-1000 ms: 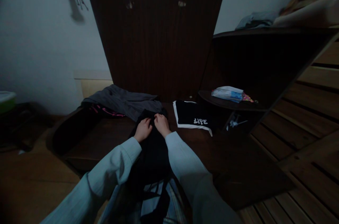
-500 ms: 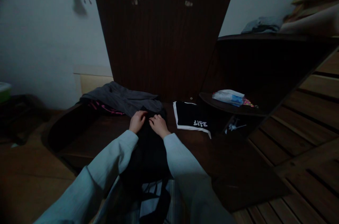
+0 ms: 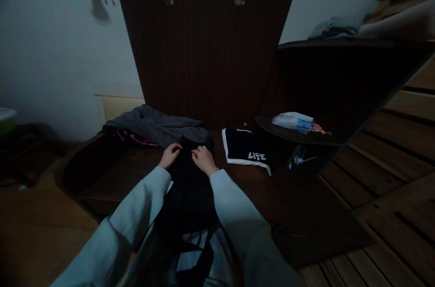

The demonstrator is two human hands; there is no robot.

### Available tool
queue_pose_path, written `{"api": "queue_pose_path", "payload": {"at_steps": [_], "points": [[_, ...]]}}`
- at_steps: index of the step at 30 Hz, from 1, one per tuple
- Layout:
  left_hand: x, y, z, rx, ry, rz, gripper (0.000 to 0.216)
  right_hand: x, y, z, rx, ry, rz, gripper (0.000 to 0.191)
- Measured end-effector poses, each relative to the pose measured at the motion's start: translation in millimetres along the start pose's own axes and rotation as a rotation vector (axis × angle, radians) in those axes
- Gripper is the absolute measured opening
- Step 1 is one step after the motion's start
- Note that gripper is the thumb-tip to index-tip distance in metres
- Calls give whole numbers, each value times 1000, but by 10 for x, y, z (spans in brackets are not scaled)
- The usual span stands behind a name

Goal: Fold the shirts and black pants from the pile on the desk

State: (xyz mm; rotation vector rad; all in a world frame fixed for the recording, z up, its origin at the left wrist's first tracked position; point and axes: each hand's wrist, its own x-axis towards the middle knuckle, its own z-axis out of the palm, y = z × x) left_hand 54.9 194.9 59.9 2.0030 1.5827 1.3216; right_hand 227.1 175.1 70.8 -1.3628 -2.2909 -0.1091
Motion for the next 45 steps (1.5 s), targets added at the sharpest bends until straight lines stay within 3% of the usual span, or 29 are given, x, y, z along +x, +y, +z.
{"api": "queue_pose_path", "payload": {"at_steps": [6,15,22,24,29,31,34,37,41,45], "points": [[6,9,5,0,-118,8,36,-4,2,-4,10,4,2,28],[-10,-5,38,1,-117,-19,52,-3,1,-11,0,-5,-3,29],[-24,39,29,-37,-136,100,64,-9,-1,-24,18,-6,12,28],[-33,69,13,-29,-105,133,64,-11,-1,-29,21,-5,11,29],[-93,222,-64,82,114,172,56,-10,-3,-38,30,-12,14,27],[-127,296,-76,118,44,244,50,-7,-7,-37,31,-12,17,27],[-161,365,-39,169,-186,344,43,-6,-11,-40,32,0,50,26],[-155,352,33,230,-356,361,38,-13,0,-54,77,68,173,28],[-118,274,90,244,-386,315,36,-30,31,-78,113,169,355,26],[-99,234,99,233,-387,313,36,-33,53,-65,118,188,356,22]]}}
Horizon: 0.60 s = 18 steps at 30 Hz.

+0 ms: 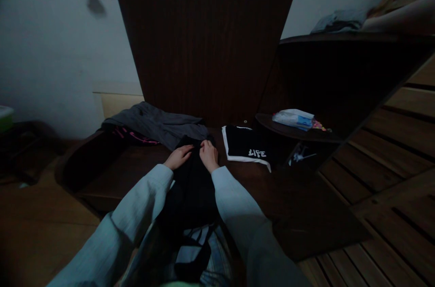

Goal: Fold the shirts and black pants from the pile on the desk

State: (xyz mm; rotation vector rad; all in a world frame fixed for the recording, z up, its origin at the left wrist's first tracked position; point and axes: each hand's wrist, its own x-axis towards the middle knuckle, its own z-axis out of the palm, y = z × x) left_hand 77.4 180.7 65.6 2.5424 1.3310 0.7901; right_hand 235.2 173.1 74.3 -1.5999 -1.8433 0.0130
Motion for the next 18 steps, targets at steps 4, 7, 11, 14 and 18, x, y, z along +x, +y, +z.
{"api": "queue_pose_path", "payload": {"at_steps": [4,7,11,14,18], "points": [[3,-2,2,43,-6,4,36,6,16,43,8,-21,-37,22],[-1,7,10,113,-11,-25,37,7,27,78,4,-68,-103,23],[-11,16,27,181,12,-99,39,8,30,99,-5,-115,-170,26],[-14,15,31,198,22,-136,43,13,19,92,-17,-131,-177,28],[-13,18,24,213,8,-156,46,23,-5,71,-76,-130,-185,30]]}}
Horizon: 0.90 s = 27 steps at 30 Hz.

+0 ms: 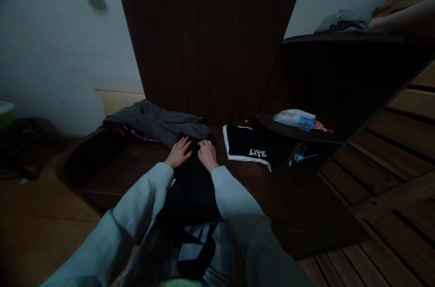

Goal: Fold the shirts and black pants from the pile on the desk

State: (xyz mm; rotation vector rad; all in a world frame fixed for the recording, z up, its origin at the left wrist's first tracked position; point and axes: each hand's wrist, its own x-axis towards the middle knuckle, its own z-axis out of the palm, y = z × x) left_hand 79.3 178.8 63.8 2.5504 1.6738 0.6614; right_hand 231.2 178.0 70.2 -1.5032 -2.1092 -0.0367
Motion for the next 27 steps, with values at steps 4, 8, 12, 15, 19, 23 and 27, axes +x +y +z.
{"api": "queue_pose_path", "payload": {"at_steps": [4,8,12,15,19,23,27], "points": [[-3,11,-5,30,-15,0,42,1,-17,2,-51,4,4,35],[-11,35,-24,58,-6,30,39,2,-30,15,-72,-71,-40,38],[-19,64,-67,34,32,136,33,8,-61,-13,-100,-109,-23,34],[-14,71,-78,-12,41,179,31,11,-91,-45,-127,-122,7,32],[-1,59,-57,-34,38,172,32,16,-95,-44,-136,-141,-9,33],[2,49,-47,-32,33,171,32,41,-29,-13,-80,-129,-38,35],[-5,54,-48,-26,34,160,32,96,49,-5,6,-101,-50,38]]}}
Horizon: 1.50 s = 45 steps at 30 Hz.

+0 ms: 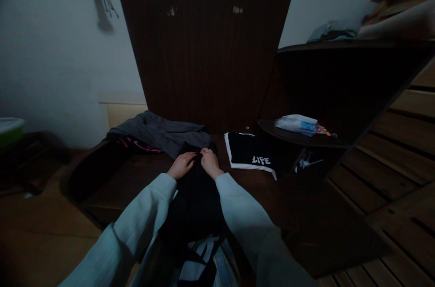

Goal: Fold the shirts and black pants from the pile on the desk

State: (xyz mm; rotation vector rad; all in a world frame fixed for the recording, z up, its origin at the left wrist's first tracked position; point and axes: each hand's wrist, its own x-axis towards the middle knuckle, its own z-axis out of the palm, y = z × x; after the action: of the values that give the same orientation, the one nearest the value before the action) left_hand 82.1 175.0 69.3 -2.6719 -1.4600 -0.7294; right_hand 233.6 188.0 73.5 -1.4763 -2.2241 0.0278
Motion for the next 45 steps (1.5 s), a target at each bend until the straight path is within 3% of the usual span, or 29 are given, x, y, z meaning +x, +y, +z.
{"api": "queue_pose_path", "payload": {"at_steps": [4,12,24,31,36,45], "points": [[-2,2,4,8,2,2,33,47,2,2,43,6,-23,38],[1,-15,13,-2,13,17,33,32,-83,-25,-31,19,94,29],[5,-15,8,0,6,17,33,-64,-173,28,-79,26,-61,32],[-7,-11,-4,-15,8,10,33,-76,-207,-44,-133,21,6,22],[-3,-22,9,-28,10,-7,35,-80,-186,-50,-106,-36,-52,27],[5,-23,23,-27,-16,-17,34,-135,-229,-53,-103,-52,-10,30]]}}
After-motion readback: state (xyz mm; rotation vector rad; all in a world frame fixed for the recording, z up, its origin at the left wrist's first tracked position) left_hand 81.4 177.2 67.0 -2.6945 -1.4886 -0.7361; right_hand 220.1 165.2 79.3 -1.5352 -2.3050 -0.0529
